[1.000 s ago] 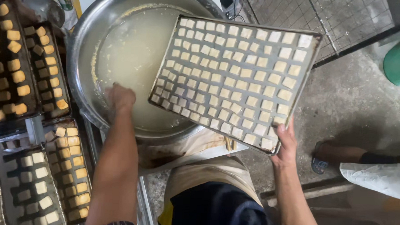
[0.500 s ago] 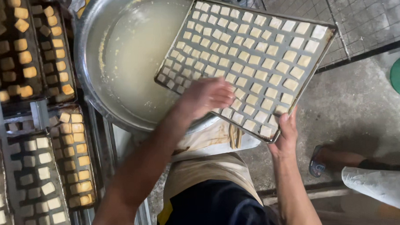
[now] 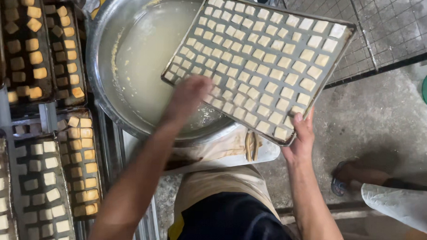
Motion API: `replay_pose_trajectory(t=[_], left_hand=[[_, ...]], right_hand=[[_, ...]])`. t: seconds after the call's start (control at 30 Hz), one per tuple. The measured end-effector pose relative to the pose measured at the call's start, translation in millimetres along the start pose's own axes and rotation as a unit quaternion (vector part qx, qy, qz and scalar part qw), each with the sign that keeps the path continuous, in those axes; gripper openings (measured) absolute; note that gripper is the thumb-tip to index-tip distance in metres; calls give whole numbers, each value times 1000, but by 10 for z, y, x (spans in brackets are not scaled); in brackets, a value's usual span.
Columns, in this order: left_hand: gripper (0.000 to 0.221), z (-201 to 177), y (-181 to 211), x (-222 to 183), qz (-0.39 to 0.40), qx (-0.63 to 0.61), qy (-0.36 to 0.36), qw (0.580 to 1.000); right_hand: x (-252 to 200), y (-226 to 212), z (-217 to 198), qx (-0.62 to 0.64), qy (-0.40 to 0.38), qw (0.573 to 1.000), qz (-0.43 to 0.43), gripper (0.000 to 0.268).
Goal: The person dips pieces of dough into a large bowl of liquid and then arranges them onto a metal baking tray, before placing the full tray onto a large cooling rack.
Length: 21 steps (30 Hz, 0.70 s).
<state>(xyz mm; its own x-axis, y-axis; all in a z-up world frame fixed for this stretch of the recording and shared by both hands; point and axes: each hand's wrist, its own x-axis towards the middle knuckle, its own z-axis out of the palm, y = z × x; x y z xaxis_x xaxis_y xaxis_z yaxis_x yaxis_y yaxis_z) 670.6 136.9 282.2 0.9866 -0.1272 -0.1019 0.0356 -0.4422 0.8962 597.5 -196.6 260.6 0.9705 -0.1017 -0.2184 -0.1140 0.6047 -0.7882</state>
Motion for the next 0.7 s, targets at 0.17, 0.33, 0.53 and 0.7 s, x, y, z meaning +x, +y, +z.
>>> replay_pose_trajectory(t=[0.17,0.33,0.53,0.7], left_hand=[[33,-615,-1927,234,-308,214,111,921],[46,-715,-2212,278,-439,261,118,852],[34,-628,-1547,301,-349,-373,211,833],[25,-188,99,360,-255,-451,-18,855]], right_hand=[[-86,-186,28,-19,-16,999,-30,77],[-220,-371,83,-58,-15,997,-48,76],[-330,-472,-56,-103,10,993,-61,75],[-255,-273,-227,-103,20,992,-67,75]])
